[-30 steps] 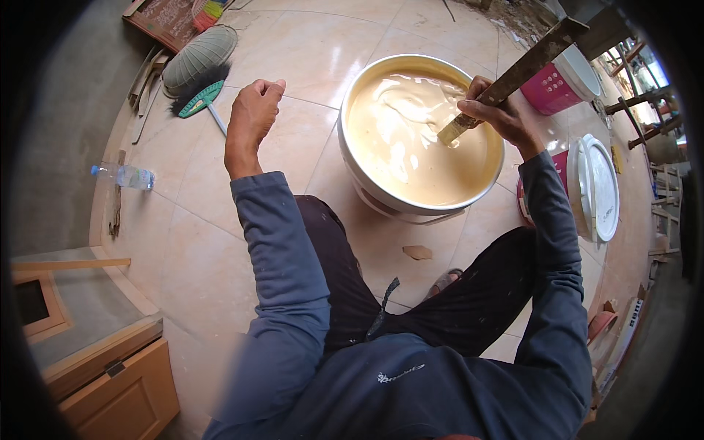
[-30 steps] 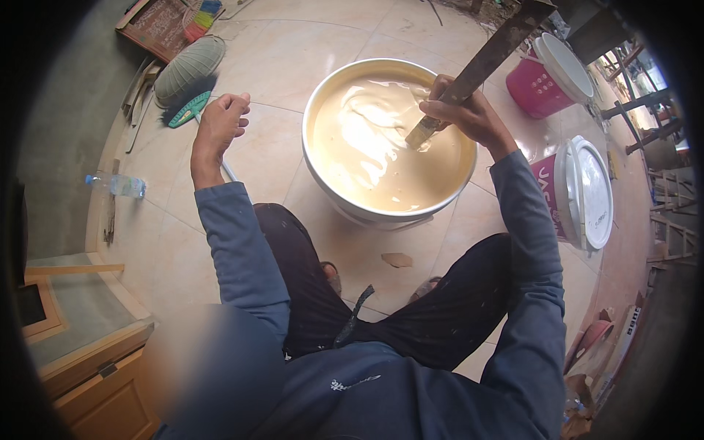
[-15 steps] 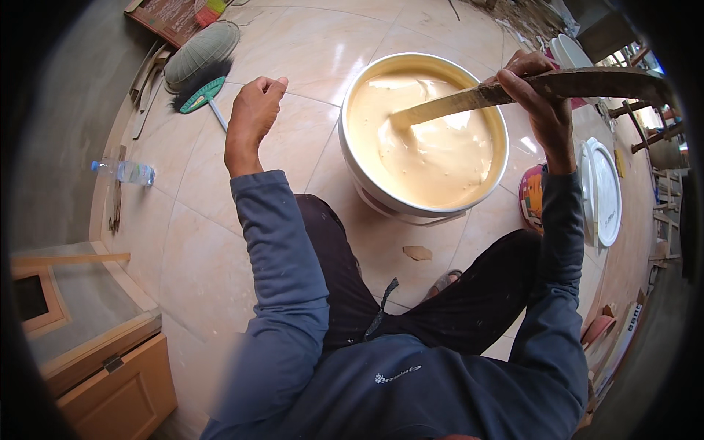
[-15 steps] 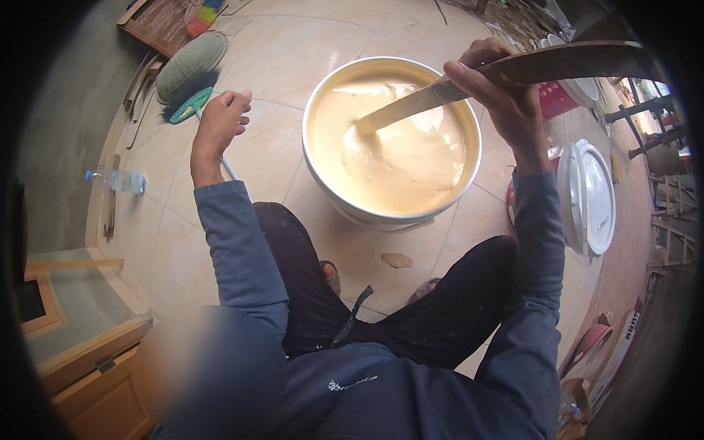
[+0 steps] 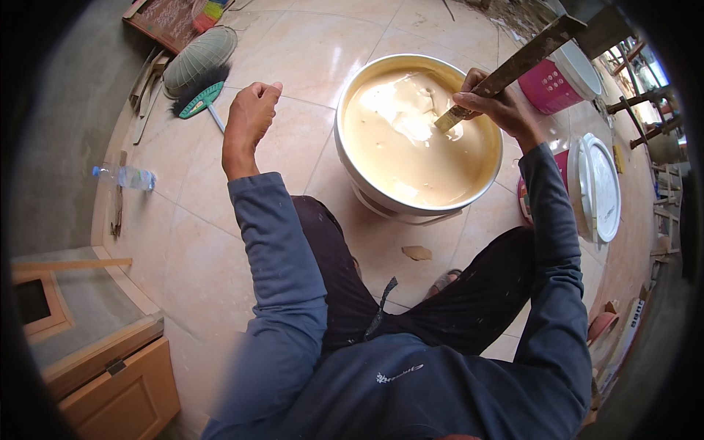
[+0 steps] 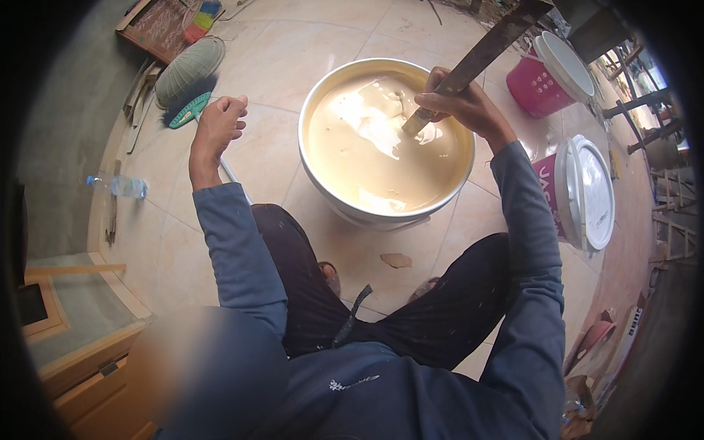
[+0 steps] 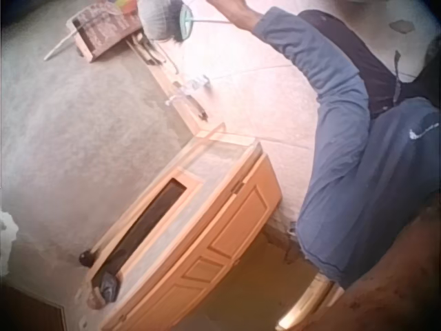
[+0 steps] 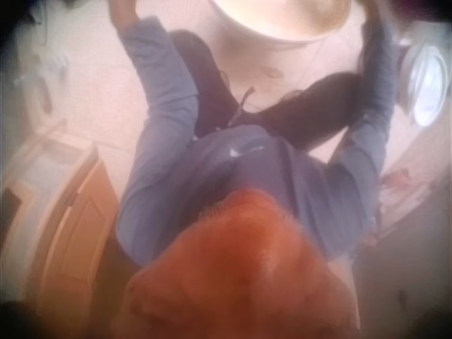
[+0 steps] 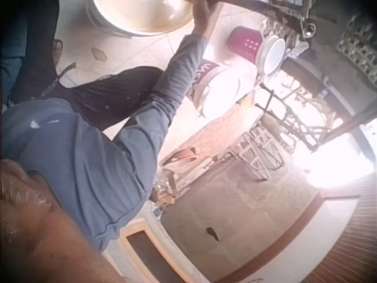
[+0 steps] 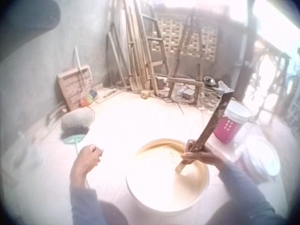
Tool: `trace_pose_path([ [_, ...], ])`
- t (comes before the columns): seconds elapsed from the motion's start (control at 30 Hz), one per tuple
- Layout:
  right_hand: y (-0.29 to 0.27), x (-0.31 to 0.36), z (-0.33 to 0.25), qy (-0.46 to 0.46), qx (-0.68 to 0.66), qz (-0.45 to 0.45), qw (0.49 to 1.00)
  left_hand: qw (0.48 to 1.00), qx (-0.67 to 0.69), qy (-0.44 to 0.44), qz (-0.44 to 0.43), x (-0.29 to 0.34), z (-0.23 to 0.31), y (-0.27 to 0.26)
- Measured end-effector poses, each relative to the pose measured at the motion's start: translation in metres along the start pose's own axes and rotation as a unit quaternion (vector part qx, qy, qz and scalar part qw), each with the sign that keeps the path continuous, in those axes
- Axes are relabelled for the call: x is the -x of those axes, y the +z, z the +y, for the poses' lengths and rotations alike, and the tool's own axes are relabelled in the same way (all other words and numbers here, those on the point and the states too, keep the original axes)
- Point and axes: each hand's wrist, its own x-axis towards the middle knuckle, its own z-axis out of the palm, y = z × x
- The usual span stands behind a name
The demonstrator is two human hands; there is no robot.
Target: The person sits on the floor and stirs a thick, creamy yellow substance in a white bucket using a flat wooden stick. The person continues mixing the substance throughout the clip.
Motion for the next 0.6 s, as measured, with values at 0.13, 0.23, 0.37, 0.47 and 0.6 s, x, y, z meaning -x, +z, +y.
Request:
trace_pose_path([
  [0.13, 0.01, 0.01, -0.005, 0.021, -0.033, -0.014, 0.999, 1.0, 0.011, 0.004, -0.007, -0.002, -0.001, 0.001],
  [0.23, -0.001, 0.017, -0.015, -0.034, -0.04, -0.01, 0.999, 1.0, 0.008, 0.002, -0.011, -0.003, -0.003, 0.001],
  [0.37, -0.028, 0.025, -0.032, -0.151, -0.08, 0.034, 0.985, 1.0, -0.007, 0.002, -0.006, -0.004, -0.005, 0.0],
  [0.47, -0.039, 0.033, -0.042, -0.155, -0.122, 0.088, 0.976, 1.0, -0.016, 0.002, -0.01, -0.005, -0.006, 0.001],
  [0.6, -0.042, 0.031, -0.043, -0.189, -0.106, 0.158, 0.963, 0.999, -0.028, 0.02, -0.007, -0.005, -0.004, 0.002],
])
